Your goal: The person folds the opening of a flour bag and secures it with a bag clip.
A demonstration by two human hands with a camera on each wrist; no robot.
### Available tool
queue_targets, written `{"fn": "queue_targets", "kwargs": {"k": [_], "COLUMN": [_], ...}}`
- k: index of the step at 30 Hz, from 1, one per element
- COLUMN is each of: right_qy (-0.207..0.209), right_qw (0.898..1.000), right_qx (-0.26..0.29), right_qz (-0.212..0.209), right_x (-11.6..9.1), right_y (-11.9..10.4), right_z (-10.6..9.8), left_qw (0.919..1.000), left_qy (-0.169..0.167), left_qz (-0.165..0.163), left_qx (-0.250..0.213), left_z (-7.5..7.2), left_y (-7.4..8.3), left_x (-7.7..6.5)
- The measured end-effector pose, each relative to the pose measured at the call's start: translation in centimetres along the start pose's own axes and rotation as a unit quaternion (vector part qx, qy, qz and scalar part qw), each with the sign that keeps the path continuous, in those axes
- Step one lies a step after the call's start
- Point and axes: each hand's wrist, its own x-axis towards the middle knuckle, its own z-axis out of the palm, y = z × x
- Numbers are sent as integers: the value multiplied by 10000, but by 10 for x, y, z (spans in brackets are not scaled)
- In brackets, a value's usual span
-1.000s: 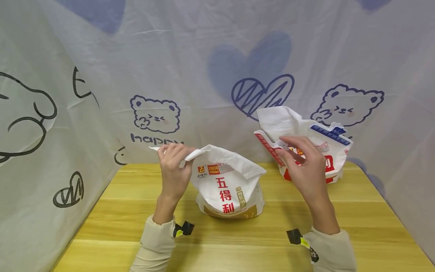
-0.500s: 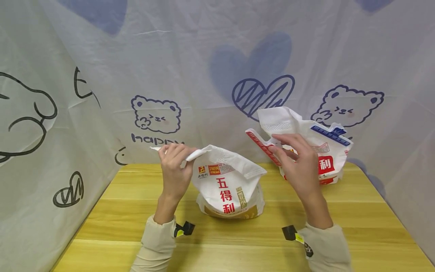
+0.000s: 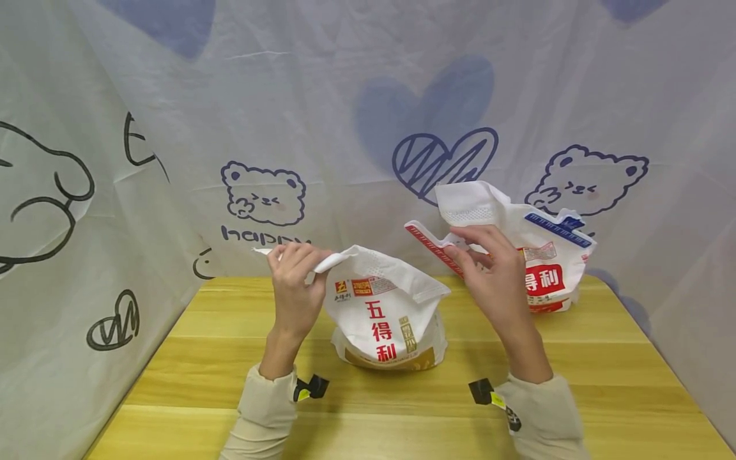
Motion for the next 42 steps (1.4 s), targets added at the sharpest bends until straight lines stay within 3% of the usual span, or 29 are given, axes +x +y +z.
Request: {"fn": "queue_targets", "kwargs": {"k": [20,26,42], "right_qy": [-416,-476,-504], "right_qw": [9985,9973,9983], "right_qx": [44,-161,-110], "right_qz": [357,531,264], "right_x": [-1,-1,1], "right_y": [-4,-4,-7], "right_z": [13,16,21], "left_qw": [10000,9999,9999], "left_qy": [13,101,75], "left_qz": [7,73,63], "left_qx": [32,32,43], "left_z": [0,0,0], "left_y": [0,1,0], "left_x": [-1,1,-1]}}
